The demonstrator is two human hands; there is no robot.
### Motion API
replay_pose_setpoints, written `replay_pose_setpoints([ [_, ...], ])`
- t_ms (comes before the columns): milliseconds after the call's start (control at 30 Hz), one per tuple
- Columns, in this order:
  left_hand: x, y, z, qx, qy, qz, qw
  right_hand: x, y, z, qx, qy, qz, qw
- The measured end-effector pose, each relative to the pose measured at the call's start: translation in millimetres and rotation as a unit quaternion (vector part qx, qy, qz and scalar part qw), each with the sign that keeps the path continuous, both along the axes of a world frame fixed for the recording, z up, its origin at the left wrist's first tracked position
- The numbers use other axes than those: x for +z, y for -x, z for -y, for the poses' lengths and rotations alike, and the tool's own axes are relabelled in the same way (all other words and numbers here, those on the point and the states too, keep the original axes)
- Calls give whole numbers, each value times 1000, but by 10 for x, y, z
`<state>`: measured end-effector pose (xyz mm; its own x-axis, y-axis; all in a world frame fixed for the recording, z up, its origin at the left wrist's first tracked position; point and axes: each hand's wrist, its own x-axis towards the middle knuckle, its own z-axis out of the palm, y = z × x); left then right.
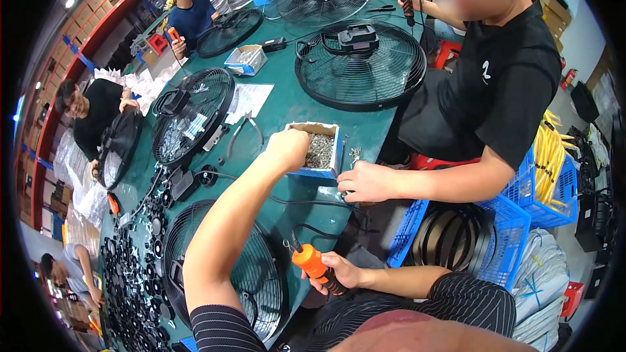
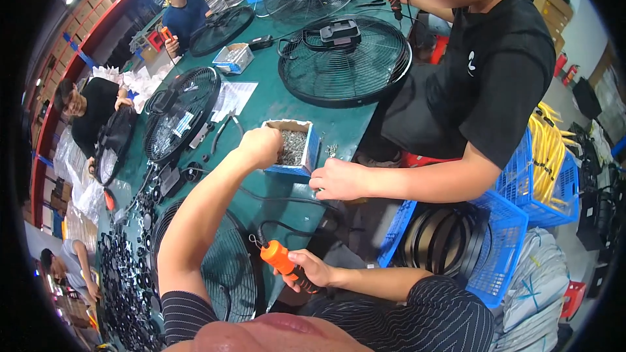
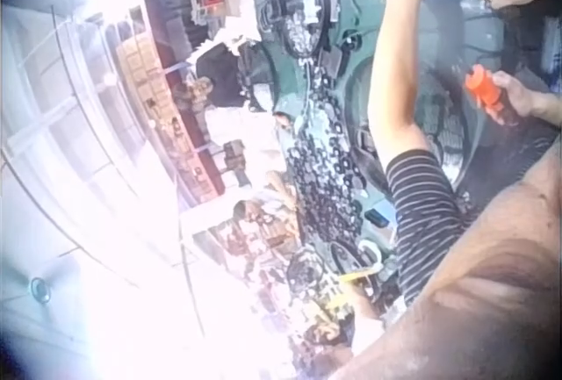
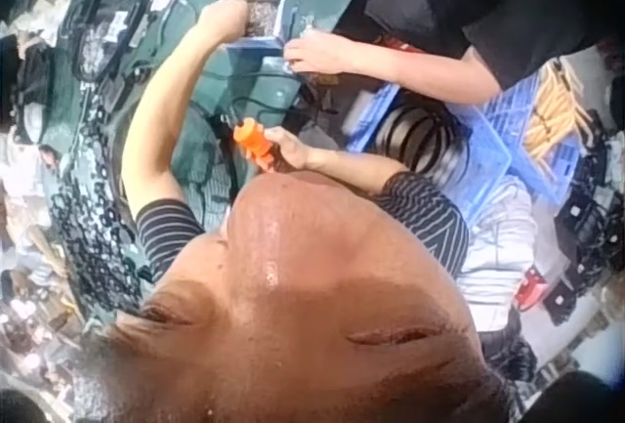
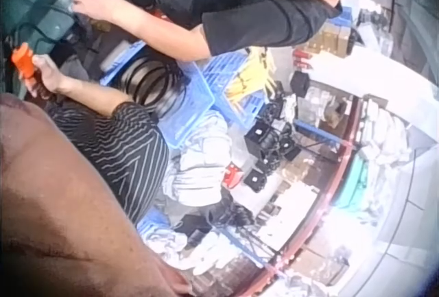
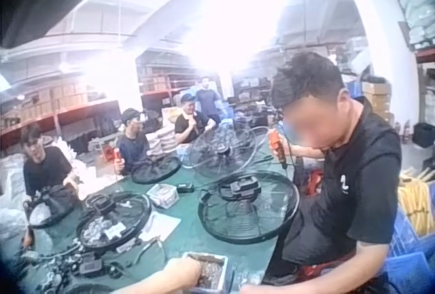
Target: Assembling industrial fan grilles and housings using an electric screwdriver and screws.
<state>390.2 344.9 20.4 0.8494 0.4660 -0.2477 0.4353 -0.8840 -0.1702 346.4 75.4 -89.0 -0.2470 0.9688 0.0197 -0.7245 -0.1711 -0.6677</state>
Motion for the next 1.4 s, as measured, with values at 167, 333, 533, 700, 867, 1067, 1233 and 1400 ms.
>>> replay_pose_setpoints([
  [167,300,214,60,34,46,114,992,-46,11,8,14,-8,8,1000],
  [333,918,1011,489,15,225,301,927,-76,-22,80,41,21,-19,999],
  [533,1266,2349,1737,221,372,364,825,568,-63,83,-10,-77,-139,987],
  [700,626,3168,2864,335,355,586,647,1162,41,26,-75,-189,-181,962],
  [867,-121,3218,3348,363,376,714,465,1464,281,68,-62,-191,-203,958],
  [1067,-270,3158,3402,296,433,763,379,1486,514,143,-89,-195,-160,964],
  [1233,-348,3259,3468,298,448,768,347,1465,587,163,-73,-189,-140,969],
  [1400,-408,3313,3416,304,490,753,315,1493,643,116,-61,-199,-121,971],
])
